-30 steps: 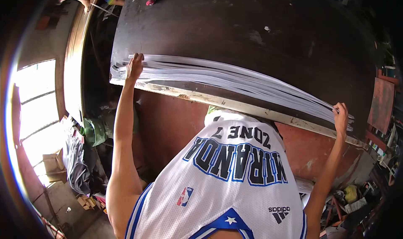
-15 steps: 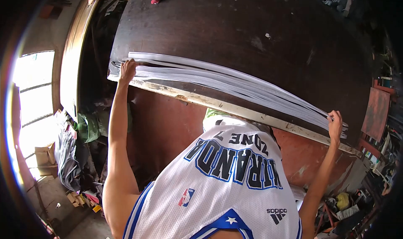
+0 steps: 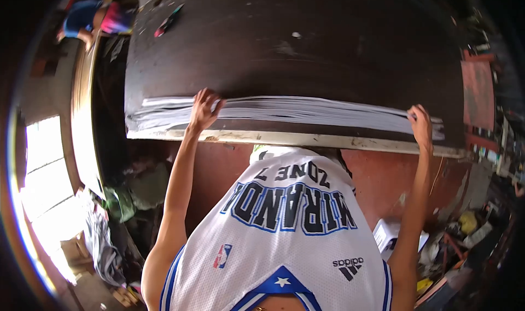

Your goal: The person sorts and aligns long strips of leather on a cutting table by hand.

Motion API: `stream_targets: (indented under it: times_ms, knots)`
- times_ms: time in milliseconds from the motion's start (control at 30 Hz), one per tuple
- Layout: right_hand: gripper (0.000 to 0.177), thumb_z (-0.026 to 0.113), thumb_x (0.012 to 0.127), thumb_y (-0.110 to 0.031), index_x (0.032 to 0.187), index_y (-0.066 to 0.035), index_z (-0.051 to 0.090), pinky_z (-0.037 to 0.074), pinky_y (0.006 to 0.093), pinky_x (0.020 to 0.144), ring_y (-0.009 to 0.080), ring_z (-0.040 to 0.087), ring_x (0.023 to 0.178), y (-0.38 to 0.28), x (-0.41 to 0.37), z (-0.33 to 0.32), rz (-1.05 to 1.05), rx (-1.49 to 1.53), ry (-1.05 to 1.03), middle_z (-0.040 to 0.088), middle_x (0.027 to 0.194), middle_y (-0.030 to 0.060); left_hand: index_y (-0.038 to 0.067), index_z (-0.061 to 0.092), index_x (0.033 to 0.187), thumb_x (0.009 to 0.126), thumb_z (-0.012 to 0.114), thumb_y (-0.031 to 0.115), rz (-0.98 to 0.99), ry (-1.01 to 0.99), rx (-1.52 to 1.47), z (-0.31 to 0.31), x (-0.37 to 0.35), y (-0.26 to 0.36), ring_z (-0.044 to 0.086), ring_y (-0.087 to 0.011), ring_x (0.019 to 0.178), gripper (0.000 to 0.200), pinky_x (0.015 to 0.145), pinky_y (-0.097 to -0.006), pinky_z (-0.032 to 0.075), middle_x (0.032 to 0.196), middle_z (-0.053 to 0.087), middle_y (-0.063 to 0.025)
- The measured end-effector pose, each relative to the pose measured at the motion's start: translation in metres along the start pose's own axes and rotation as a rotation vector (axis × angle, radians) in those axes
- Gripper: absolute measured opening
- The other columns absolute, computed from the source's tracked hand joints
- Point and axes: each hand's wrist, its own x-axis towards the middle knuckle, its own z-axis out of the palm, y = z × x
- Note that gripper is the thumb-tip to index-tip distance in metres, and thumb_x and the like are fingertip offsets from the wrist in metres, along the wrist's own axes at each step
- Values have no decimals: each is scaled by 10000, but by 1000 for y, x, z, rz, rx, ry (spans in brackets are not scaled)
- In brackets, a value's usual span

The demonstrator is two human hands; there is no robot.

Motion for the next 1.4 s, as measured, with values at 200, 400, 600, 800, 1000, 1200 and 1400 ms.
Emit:
stream_targets:
  times_ms: [200, 400, 600, 800, 1000, 1200, 1400]
  knots:
    - [200, 686, 773, 42, 920, -25, 568, 463, 436, 809, 365, 596, 939, -7, 4, -4, -40, -34, -5, 619, 924, 120, 149, 567, 1340, 838, 732, 470, -33, -141, 178, -37, -40, -23, 527, -312, 1211, 618, 1046, -530, 348, 1282, 577, -103]
    - [243, 695, 818, -54, 1051, -63, 626, 470, 435, 885, 354, 603, 992, -26, 0, -7, -94, -49, -4, 638, 995, 115, 213, 401, 1496, 745, 816, 358, -191, -352, 192, -63, -63, -55, 400, -320, 1368, 870, 1163, -567, 226, 1457, 453, -103]
    - [879, 871, 649, -349, 1419, -151, 496, 296, 526, 1154, 379, 439, 1299, -162, 13, 58, -302, 46, -77, 424, 1452, 118, 165, 524, 1391, 715, 828, 225, -304, -358, 171, -70, -64, -94, 463, -317, 1301, 744, 1073, -475, 365, 1374, 523, -100]
    - [1050, 792, 707, -548, 1536, -133, 298, 316, 505, 1136, 320, 476, 1240, -273, 42, 153, -451, 112, -37, 423, 1431, 142, 126, 604, 1287, 723, 824, 242, -263, -306, 178, -62, -68, -96, 564, -299, 1174, 616, 973, -458, 426, 1272, 589, -87]
    - [764, 724, 789, -504, 1376, -87, 470, 439, 420, 958, 279, 515, 1026, -257, 50, 164, -500, 60, 14, 495, 1237, 123, 154, 509, 1388, 769, 791, 217, -264, -331, 257, -73, -75, -106, 491, -284, 1274, 683, 1003, -466, 390, 1351, 543, -78]
    - [927, 547, 871, -625, 1589, -175, 170, 368, 504, 1092, 304, 490, 1147, -233, 46, 150, -531, -233, 64, 455, 1402, 141, 221, 400, 1492, 769, 794, 274, -359, -360, 265, -79, -83, -133, 369, -307, 1394, 825, 1088, -536, 314, 1480, 434, -96]
    - [949, 560, 876, -622, 1590, -157, 142, 215, 543, 1186, 365, 406, 1307, -222, 58, 134, -470, -175, -53, 320, 1530, 162, 252, 390, 1502, 696, 824, 343, -318, -349, 209, -79, -63, -113, 305, -304, 1438, 920, 1141, -566, 235, 1517, 384, -95]
